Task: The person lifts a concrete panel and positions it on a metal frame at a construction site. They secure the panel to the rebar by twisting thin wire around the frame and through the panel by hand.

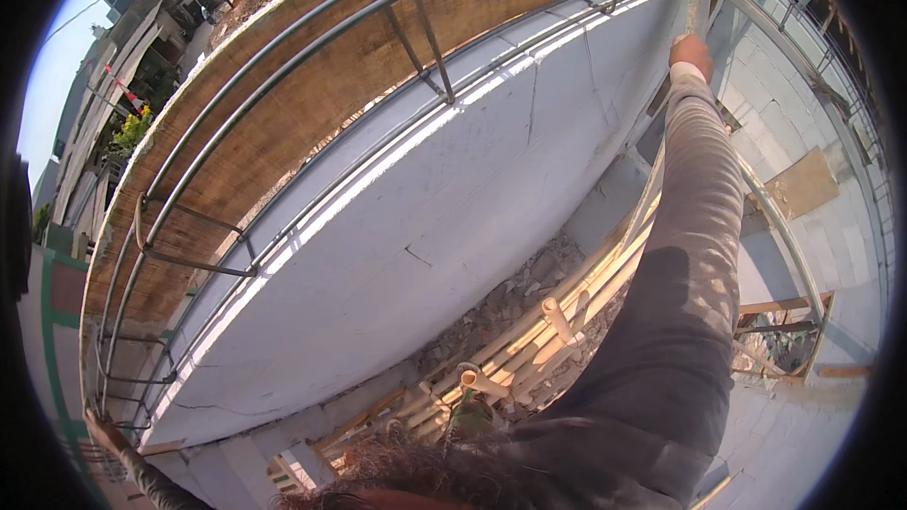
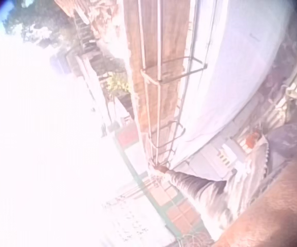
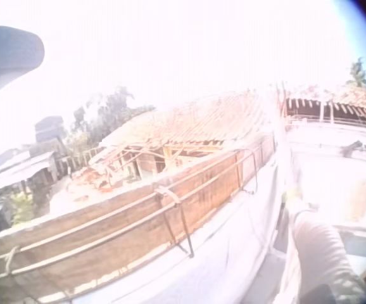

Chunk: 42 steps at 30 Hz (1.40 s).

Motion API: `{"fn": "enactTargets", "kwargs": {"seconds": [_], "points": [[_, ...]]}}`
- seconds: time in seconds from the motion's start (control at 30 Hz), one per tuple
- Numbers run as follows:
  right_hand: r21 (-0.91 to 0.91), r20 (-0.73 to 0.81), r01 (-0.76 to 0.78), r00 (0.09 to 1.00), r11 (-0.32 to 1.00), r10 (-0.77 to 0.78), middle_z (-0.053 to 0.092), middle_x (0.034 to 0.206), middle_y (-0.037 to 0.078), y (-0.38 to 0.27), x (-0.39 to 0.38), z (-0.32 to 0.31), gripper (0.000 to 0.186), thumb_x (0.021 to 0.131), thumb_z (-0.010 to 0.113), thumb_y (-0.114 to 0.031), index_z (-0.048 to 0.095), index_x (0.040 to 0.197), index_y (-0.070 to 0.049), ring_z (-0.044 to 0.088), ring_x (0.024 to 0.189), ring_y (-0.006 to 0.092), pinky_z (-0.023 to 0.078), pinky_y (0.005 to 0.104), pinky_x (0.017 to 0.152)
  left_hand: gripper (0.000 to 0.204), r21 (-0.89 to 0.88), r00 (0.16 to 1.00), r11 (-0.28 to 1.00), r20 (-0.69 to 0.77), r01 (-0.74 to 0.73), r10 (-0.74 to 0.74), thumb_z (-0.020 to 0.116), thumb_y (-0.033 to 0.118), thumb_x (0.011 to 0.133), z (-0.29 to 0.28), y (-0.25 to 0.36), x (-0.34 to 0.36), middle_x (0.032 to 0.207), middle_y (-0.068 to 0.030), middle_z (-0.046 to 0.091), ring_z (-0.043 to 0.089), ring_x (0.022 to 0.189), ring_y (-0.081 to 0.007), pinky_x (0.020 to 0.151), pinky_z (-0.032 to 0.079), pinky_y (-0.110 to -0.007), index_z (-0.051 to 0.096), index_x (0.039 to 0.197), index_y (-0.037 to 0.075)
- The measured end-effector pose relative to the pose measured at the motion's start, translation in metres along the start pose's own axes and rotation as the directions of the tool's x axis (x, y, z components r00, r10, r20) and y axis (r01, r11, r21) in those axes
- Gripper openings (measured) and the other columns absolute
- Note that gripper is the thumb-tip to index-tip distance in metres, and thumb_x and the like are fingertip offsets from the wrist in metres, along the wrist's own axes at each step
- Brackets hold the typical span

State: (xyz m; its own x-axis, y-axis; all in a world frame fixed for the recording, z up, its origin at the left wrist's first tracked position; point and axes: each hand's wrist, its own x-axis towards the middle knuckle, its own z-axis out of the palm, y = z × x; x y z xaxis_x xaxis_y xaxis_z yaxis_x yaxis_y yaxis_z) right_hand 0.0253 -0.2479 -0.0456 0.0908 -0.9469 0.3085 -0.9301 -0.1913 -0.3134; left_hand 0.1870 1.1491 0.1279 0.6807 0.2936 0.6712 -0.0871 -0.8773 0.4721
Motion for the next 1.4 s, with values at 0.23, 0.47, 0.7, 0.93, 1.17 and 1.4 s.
{"fn": "enactTargets", "kwargs": {"seconds": [0.23, 0.47, 0.7, 0.93, 1.17, 1.4], "points": [[0.058, -0.205, -0.238, 0.947, 0.969, 0.245, 0.074, 0.126, 0.026, 0.125, -0.059, -0.089, 0.060, 0.092, 0.068, -0.050, 0.070, 0.128, -0.003, 0.071, 0.120, 0.0432, 0.055, 0.0515, 0.104, 0.064, -0.117, 1.000, 0.993, -0.021, 0.000, -0.002, 0.043, 0.050, 0.111, 0.042, 0.028, 0.003, 0.140, -0.0200, 0.062, 0.062, 0.126, -0.0305, 0.102, 0.050, -0.041, 0.056, 0.152, 0.003], [0.144, -0.329, -0.211, 0.911, 0.967, 0.248, 0.074, 0.130, 0.020, 0.215, -0.151, -0.114, 0.056, 0.090, 0.073, -0.046, 0.072, 0.128, -0.004, 0.070, 0.123, 0.0412, 0.054, 0.0496, 0.105, 0.066, 0.005, 0.998, 0.998, -0.032, 0.059, -0.059, 0.040, 0.047, 0.109, 0.010, -0.017, 0.018, 0.127, -0.0242, 0.069, 0.069, 0.110, -0.0352, 0.095, 0.055, -0.042, 0.058, 0.147, -0.005], [0.136, -0.347, -0.265, 0.890, 0.955, 0.297, 0.078, 0.106, 0.028, 0.291, -0.203, -0.139, 0.056, 0.093, 0.074, -0.050, 0.078, 0.102, 0.005, 0.074, 0.104, 0.0472, 0.056, 0.0486, 0.094, 0.069, 0.042, 0.994, 0.998, -0.098, -0.037, 0.041, 0.044, 0.049, 0.107, 0.028, 0.026, -0.005, 0.137, -0.0288, 0.066, 0.073, 0.112, -0.0378, 0.091, 0.061, -0.045, 0.063, 0.142, -0.007], [0.355, -0.408, 0.022, 0.903, 0.935, 0.134, 0.078, 0.105, 0.026, 0.259, -0.293, -0.252, 0.058, 0.096, 0.074, -0.051, 0.077, 0.105, 0.006, 0.074, 0.100, 0.0426, 0.056, 0.0472, 0.092, 0.065, 0.201, 0.956, 0.959, -0.173, -0.202, 0.238, 0.042, 0.047, 0.109, 0.031, 0.047, -0.035, 0.137, -0.0274, 0.067, 0.068, 0.120, -0.0396, 0.103, 0.053, -0.049, 0.064, 0.143, -0.003], [-0.324, -0.654, 0.487, 0.504, 0.811, -0.564, 0.077, 0.091, 0.015, 0.246, -0.267, -0.384, 0.031, 0.101, 0.068, -0.024, 0.073, 0.131, -0.016, 0.075, 0.082, 0.0297, 0.056, 0.0381, 0.071, 0.060, 0.063, 0.876, 0.898, -0.199, -0.436, 0.439, 0.044, 0.039, 0.104, 0.042, 0.057, -0.039, 0.127, -0.0268, 0.071, 0.069, 0.119, -0.0375, 0.110, 0.050, -0.049, 0.071, 0.123, -0.011], [-0.482, -0.538, 0.500, 0.479, 0.719, -0.694, 0.080, 0.090, 0.010, 0.219, -0.266, -0.461, 0.041, 0.104, 0.062, -0.015, 0.064, 0.145, -0.021, 0.076, 0.072, 0.0224, 0.057, 0.0352, 0.060, 0.067, -0.293, 0.895, 0.853, -0.256, -0.432, 0.365, 0.048, 0.034, 0.102, 0.035, 0.078, -0.074, 0.132, -0.0307, 0.068, 0.067, 0.127, -0.0399, 0.119, 0.047, -0.052, 0.034, 0.145, -0.015]]}}
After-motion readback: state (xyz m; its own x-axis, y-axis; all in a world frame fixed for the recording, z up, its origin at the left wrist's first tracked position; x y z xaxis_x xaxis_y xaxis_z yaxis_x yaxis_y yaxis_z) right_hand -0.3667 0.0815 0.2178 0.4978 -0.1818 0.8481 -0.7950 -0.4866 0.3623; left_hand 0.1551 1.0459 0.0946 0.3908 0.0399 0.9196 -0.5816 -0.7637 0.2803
